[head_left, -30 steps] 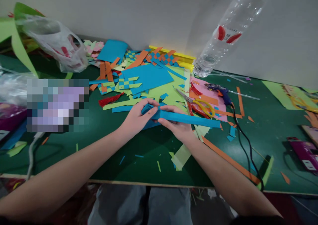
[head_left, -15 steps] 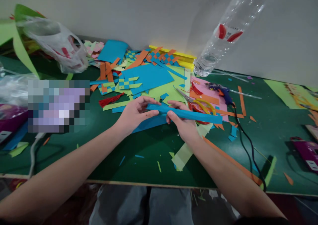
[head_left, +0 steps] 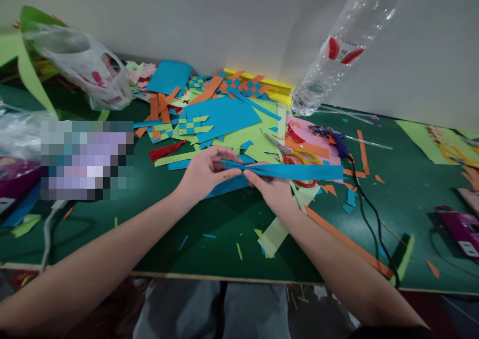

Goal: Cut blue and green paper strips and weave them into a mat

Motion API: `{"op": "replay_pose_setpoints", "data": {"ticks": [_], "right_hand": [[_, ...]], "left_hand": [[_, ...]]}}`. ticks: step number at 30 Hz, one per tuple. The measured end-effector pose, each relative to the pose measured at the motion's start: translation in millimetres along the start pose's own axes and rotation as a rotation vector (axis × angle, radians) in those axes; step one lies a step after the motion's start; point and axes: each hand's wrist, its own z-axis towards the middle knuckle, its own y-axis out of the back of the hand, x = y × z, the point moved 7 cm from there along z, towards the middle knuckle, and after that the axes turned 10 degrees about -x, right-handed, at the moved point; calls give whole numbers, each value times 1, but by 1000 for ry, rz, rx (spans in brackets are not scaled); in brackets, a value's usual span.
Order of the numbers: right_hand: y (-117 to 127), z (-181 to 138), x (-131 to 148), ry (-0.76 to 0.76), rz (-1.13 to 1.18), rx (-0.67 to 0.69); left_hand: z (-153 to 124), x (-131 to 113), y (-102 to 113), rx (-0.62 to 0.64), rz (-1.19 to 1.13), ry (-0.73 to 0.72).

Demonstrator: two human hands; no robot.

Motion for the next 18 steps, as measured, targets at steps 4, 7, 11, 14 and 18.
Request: {"op": "replay_pose_setpoints", "data": {"ticks": [4,7,11,14,18], "right_hand": [[7,0,1,-18,-44,-72],[10,-1,1,-14,-36,-115],[11,-2,-1,-13,-51,-140],[11,-1,-3,-6,-62,-136],[11,0,-3,15,-45,-138]], "left_hand": [[2,9,2,2,-37,71],[1,11,2,22,-84,95],[0,8,4,-17,-84,82],[0,7,5,-38,-64,76],[0,8,4,-14,-52,80]]}}
